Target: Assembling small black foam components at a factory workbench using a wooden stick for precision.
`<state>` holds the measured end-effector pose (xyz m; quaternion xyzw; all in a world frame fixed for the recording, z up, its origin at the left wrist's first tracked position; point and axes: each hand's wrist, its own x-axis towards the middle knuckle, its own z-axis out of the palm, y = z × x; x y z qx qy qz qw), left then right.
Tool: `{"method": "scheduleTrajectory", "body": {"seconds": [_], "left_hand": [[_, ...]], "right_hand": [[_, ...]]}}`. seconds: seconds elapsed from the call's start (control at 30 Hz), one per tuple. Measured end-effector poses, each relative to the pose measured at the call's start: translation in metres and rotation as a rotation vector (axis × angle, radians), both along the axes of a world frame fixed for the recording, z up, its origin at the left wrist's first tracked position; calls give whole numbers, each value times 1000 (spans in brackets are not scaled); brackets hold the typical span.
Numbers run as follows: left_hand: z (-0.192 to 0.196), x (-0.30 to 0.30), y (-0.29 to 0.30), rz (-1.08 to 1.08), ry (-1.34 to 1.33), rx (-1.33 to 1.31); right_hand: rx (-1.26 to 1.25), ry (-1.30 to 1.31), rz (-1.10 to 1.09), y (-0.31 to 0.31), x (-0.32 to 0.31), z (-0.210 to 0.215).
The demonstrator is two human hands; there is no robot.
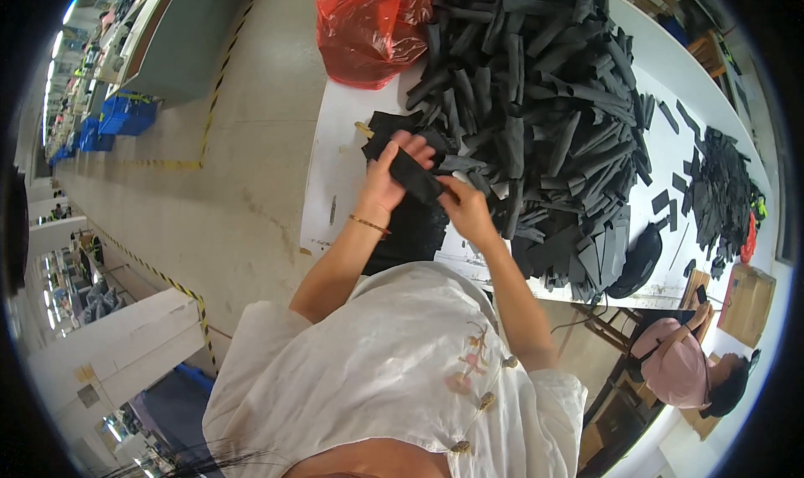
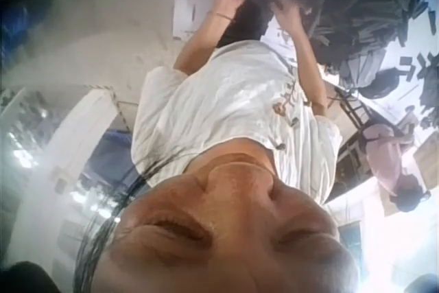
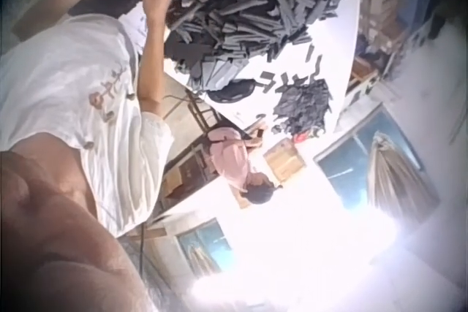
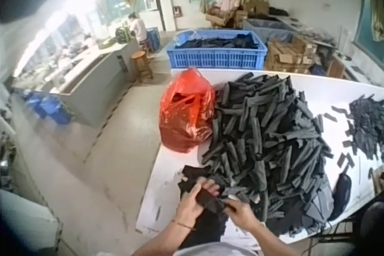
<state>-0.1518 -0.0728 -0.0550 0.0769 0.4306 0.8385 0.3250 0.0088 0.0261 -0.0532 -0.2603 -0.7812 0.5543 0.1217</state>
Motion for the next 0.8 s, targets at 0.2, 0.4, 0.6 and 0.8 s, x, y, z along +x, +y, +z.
{"method": "scheduleTrajectory", "body": {"seconds": [0.2,0.4,0.6,0.8], "left_hand": [[2,13,11,128,-455,-20],[3,-94,-20,421,-320,-105],[25,-81,10,425,-345,-83],[-32,-5,10,207,-596,39]], "right_hand": [[345,-109,-148,-44,-5,-3],[46,-234,47,-53,93,-5],[-215,-45,-200,-29,66,22],[178,334,-151,-37,-36,33]]}}
